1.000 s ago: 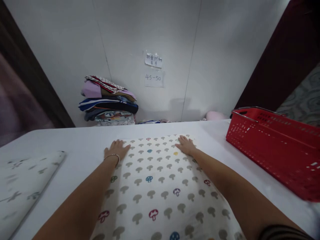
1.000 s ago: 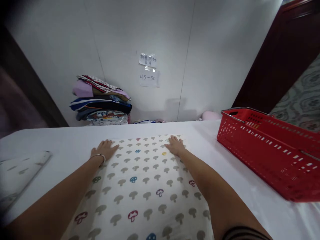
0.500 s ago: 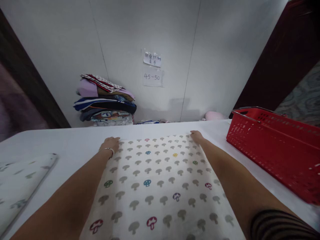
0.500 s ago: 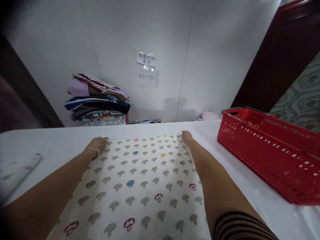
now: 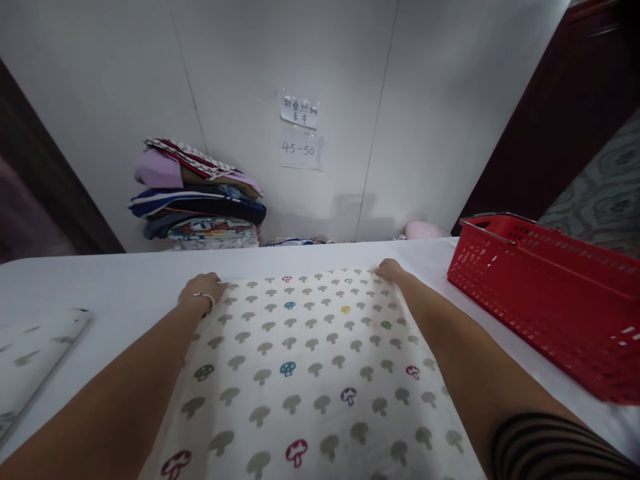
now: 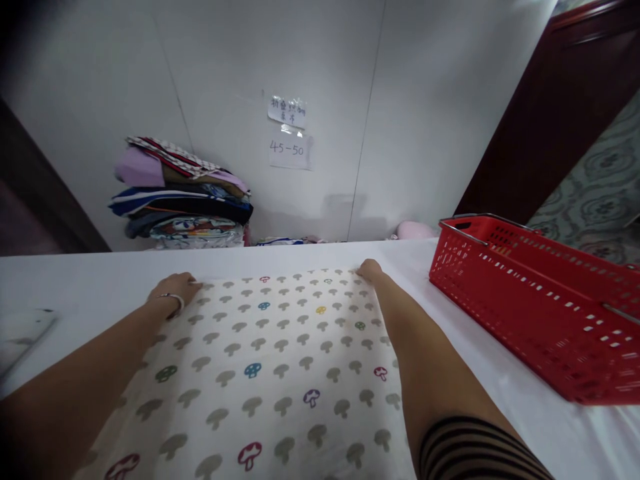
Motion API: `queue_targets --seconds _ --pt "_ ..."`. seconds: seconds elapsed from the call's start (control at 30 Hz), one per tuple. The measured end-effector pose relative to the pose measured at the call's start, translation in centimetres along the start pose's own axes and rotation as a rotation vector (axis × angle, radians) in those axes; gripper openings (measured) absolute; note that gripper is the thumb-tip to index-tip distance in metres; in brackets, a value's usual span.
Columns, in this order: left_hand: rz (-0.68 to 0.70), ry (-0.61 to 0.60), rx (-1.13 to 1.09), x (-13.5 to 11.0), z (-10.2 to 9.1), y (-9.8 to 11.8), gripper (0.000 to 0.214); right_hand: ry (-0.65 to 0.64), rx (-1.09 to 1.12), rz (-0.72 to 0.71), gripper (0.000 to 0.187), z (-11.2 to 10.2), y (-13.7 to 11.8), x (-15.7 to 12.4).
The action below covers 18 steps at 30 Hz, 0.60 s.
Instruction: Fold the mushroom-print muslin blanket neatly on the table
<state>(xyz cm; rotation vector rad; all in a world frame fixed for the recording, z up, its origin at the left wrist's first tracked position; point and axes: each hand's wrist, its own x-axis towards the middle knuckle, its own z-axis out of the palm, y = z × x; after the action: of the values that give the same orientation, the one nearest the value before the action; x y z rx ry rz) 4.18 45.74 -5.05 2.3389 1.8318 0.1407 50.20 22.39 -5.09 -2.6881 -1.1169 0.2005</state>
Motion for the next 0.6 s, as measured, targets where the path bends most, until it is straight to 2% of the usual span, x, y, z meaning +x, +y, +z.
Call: queue_targets --seconds 0.2,0.3,0.47,0.6 --pt "-0.182 -0.020 -0.098 0.6 -0.3 -0.5 0.052 0.001 0.281 0.052 0.035 -0.4 0.7 -1.0" --pt "-0.207 -0.046 -0.094 0.6 -0.6 -0.3 0.045 0.033 0.362 0.053 0.034 -0.4 0.8 -0.9" --pt "-0.212 0.121 -0.187 -0.9 -0.9 0.4 0.040 0.147 0.399 0.054 0.040 0.6 0.3 -0.4" --pt "-0.200 0.144 -0.152 -1.7 -0.4 0.0 0.041 0.183 0.372 0.044 0.041 1.8 -0.3 -0.3"
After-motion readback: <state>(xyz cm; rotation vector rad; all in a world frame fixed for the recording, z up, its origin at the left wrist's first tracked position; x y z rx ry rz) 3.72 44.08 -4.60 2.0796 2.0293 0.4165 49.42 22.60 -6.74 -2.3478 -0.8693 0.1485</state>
